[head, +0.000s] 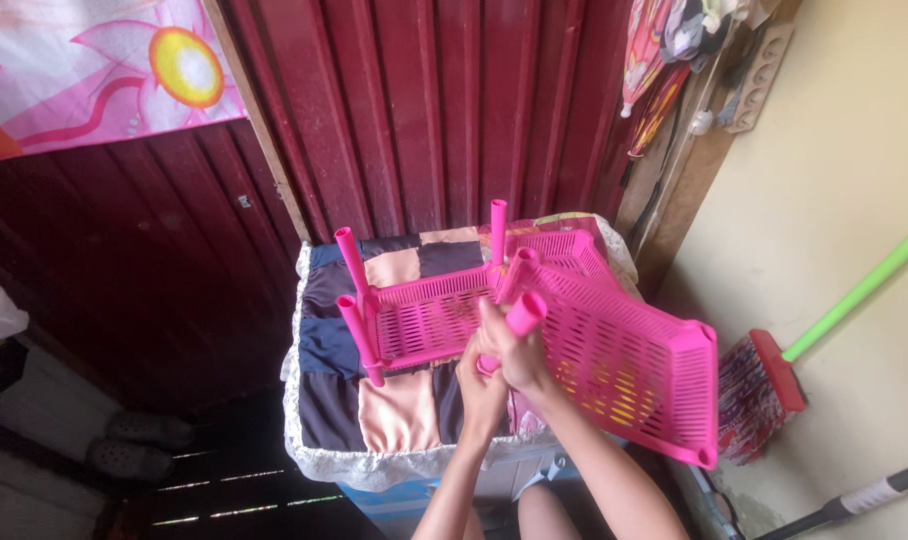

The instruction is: The person disassembles a pink plastic two-tier storage rack by hand. They remove the top tray, then detach the four vertical support poles from the bottom tray, leaving the components separated on the surface.

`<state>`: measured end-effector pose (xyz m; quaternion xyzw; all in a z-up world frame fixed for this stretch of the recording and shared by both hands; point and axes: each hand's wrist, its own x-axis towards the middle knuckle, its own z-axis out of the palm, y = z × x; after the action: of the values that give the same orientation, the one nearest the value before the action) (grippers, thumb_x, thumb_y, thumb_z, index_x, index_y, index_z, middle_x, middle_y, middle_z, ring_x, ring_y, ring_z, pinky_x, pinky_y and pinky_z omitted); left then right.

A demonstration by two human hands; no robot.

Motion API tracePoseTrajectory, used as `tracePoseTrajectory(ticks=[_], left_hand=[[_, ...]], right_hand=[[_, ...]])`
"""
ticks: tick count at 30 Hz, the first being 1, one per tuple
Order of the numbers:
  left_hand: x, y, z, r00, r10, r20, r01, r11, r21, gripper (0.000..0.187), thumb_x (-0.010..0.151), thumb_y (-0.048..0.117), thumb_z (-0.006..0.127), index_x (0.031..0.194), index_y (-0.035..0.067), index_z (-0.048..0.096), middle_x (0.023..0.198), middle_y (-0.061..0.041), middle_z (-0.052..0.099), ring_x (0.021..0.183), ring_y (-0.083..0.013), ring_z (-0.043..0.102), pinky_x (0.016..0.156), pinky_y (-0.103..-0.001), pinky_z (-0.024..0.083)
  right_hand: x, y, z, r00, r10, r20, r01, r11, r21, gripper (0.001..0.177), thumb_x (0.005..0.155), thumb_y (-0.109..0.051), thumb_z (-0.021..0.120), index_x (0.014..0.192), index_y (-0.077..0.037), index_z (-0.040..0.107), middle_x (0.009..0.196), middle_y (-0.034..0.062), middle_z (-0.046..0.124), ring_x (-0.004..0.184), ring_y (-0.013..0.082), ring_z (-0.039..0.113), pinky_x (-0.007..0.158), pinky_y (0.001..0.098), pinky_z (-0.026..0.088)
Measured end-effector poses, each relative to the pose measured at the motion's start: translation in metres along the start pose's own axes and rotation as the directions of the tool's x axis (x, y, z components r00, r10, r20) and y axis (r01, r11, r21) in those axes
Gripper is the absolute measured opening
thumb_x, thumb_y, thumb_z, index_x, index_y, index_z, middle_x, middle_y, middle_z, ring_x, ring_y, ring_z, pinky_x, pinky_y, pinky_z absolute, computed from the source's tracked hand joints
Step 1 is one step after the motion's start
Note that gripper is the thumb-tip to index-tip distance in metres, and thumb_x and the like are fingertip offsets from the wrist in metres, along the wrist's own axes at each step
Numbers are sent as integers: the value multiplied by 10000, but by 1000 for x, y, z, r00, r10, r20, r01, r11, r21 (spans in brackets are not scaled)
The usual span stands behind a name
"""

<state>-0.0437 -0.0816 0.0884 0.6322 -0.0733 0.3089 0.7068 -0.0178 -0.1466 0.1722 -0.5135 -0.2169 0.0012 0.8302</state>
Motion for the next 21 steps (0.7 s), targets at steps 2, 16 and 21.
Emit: tracePoseTrajectory(ticks=[2,16,21], left_hand=[[-10,-11,-7,999,44,11,-44,999,16,205,775,9,589,976,-27,607,948,-98,687,893,-124,624,822,-270,508],[-20,-14,0,997,81,-17,-78,992,97,97,788,-47,583,832,-1,510,829,-63,521,779,-133,518,734,-277,451],[-32,-2,-15,999,-31,-15,32,993,109,109,764,-57,580,831,20,543,828,-21,539,732,-111,505,667,-258,417]], right_hand=[[9,-25,7,944,265,-194,-247,963,111,257,960,-129,576,713,-193,548,541,-60,408,429,79,375,413,269,269],[36,-102,-49,992,113,-50,-108,991,79,512,1006,-216,595,554,-166,359,434,-48,317,360,91,298,403,282,272],[48,-108,-99,983,147,112,-147,989,-4,195,875,-21,673,964,-106,522,730,1,541,642,133,546,618,297,509]])
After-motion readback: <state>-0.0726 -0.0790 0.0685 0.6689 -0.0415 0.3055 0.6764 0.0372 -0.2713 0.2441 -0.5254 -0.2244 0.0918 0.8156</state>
